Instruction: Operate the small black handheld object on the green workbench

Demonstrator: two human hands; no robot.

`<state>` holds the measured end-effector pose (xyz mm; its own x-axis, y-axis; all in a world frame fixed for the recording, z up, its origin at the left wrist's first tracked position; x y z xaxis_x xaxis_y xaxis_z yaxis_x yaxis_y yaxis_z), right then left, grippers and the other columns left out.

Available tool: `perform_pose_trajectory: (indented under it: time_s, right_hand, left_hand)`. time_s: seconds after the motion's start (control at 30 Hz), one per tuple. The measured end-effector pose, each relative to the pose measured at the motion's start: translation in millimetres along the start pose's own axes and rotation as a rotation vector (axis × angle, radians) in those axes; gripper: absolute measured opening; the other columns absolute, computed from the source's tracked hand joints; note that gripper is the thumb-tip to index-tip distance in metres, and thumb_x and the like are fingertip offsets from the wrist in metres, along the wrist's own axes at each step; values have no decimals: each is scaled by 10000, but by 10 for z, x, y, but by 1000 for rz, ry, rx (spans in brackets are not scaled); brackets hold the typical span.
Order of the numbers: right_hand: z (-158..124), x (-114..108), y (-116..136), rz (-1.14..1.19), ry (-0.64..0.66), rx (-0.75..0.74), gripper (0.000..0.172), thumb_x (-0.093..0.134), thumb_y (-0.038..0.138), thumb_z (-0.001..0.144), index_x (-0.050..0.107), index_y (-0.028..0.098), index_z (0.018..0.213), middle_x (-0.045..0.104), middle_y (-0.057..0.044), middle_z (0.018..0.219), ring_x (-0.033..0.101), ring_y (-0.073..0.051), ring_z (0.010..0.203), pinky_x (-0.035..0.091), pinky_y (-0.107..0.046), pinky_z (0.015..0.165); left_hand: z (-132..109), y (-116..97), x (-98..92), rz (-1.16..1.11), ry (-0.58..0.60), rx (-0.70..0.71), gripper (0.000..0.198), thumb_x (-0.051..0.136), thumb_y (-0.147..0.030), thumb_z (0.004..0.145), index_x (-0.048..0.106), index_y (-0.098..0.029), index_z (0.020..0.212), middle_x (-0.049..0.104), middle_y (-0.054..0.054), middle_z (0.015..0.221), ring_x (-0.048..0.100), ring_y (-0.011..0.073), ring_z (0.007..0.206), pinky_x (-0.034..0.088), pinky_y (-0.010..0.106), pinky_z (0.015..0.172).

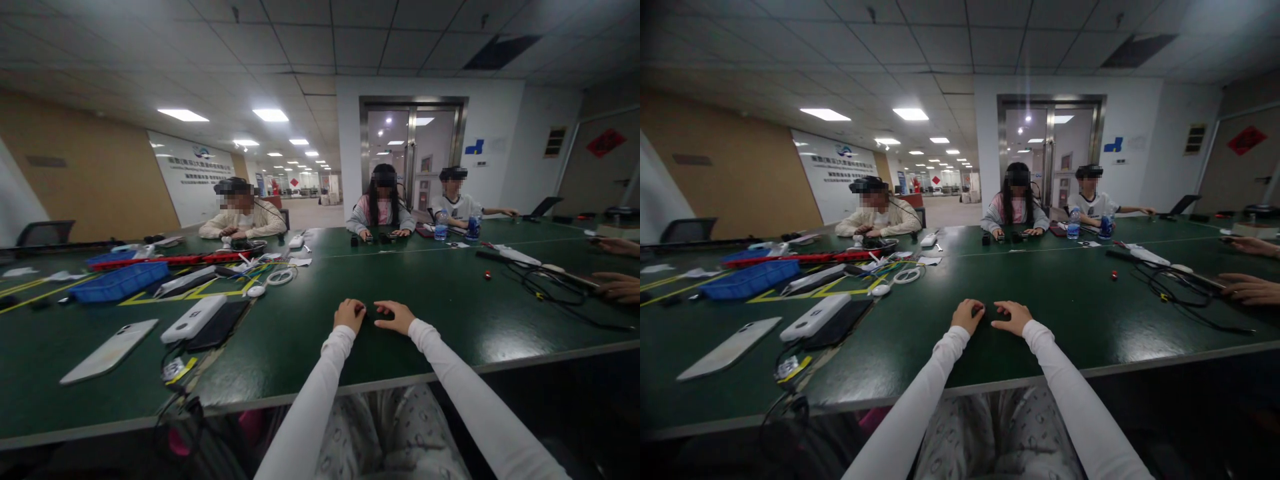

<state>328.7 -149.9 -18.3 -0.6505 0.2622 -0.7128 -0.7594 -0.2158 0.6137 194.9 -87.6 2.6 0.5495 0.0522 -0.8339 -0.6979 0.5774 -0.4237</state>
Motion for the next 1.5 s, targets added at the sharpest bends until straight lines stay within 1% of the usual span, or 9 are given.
perform_pose_trajectory:
  time_s: [0.17,0.37,0.63,0.73,0.97,1.07,1.23,1.33,1.5]
  right_hand:
    - [5,-18,7,-12,-7,-1,635,665,475,633,489,263,1206,611,-40,1033,563,-197,868,421,-372,826]
    - [9,-30,9,-17,-6,-4,614,674,462,627,507,266,1184,617,-36,1031,562,-197,877,417,-369,834]
    - [-6,-50,11,-7,-11,15,595,674,456,629,519,261,1169,620,-38,1024,568,-201,886,417,-371,831]
    - [-4,-42,15,-2,-10,17,597,679,451,624,522,253,1165,624,-38,1021,569,-201,882,419,-366,826]
    - [-1,-47,39,15,-26,12,571,670,457,630,536,248,1144,631,-36,1011,569,-201,879,427,-363,819]
    - [-9,-49,36,53,-23,29,550,642,464,661,526,248,1153,640,-33,984,575,-195,870,428,-370,824]
    - [-28,-34,0,109,-15,66,543,611,482,689,513,240,1165,636,-35,985,575,-181,864,432,-377,835]
    - [-40,-12,-10,121,3,64,546,600,495,696,510,236,1168,628,-39,1003,570,-181,879,435,-379,840]
    - [-54,14,-22,124,20,65,526,587,489,712,515,230,1164,621,-46,1019,565,-188,907,445,-385,838]
  left_hand:
    - [-34,-265,162,-28,20,62,146,536,-260,765,596,-207,887,575,27,959,503,160,937,398,294,816]
    - [-15,-281,159,-103,4,76,126,524,-235,765,584,-194,868,580,39,933,518,164,932,403,312,831]
    - [-16,-93,-97,-415,-274,-5,181,414,-232,836,447,-182,1006,629,53,911,590,138,875,425,301,817]
    - [-22,-147,-77,-467,-229,42,184,370,-226,856,408,-193,1032,651,30,848,611,130,836,427,297,813]
    - [-63,-362,130,-362,31,126,163,376,-195,841,424,-195,997,644,26,805,612,135,780,436,280,765]
    - [-73,-345,128,-302,52,115,170,373,-184,838,436,-189,996,632,49,864,602,138,811,433,279,764]
    - [-27,44,-56,-192,17,-11,186,388,-210,846,443,-196,1023,611,72,962,580,140,902,417,280,804]
    - [-5,518,-325,-98,-43,-139,185,400,-233,846,448,-200,1022,601,85,999,565,155,952,412,291,812]
    - [-81,1398,-943,42,-180,-353,184,394,-248,847,463,-180,1004,599,110,994,560,189,973,411,309,808]
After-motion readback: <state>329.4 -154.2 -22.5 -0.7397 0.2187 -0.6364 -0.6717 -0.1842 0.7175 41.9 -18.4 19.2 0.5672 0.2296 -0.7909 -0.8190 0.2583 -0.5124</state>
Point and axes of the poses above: each hand's wrist, its own z-axis towards the middle knuckle, its own x-axis out of the palm, y = z × x, the point moved 9 cm from there along z, towards the middle knuckle
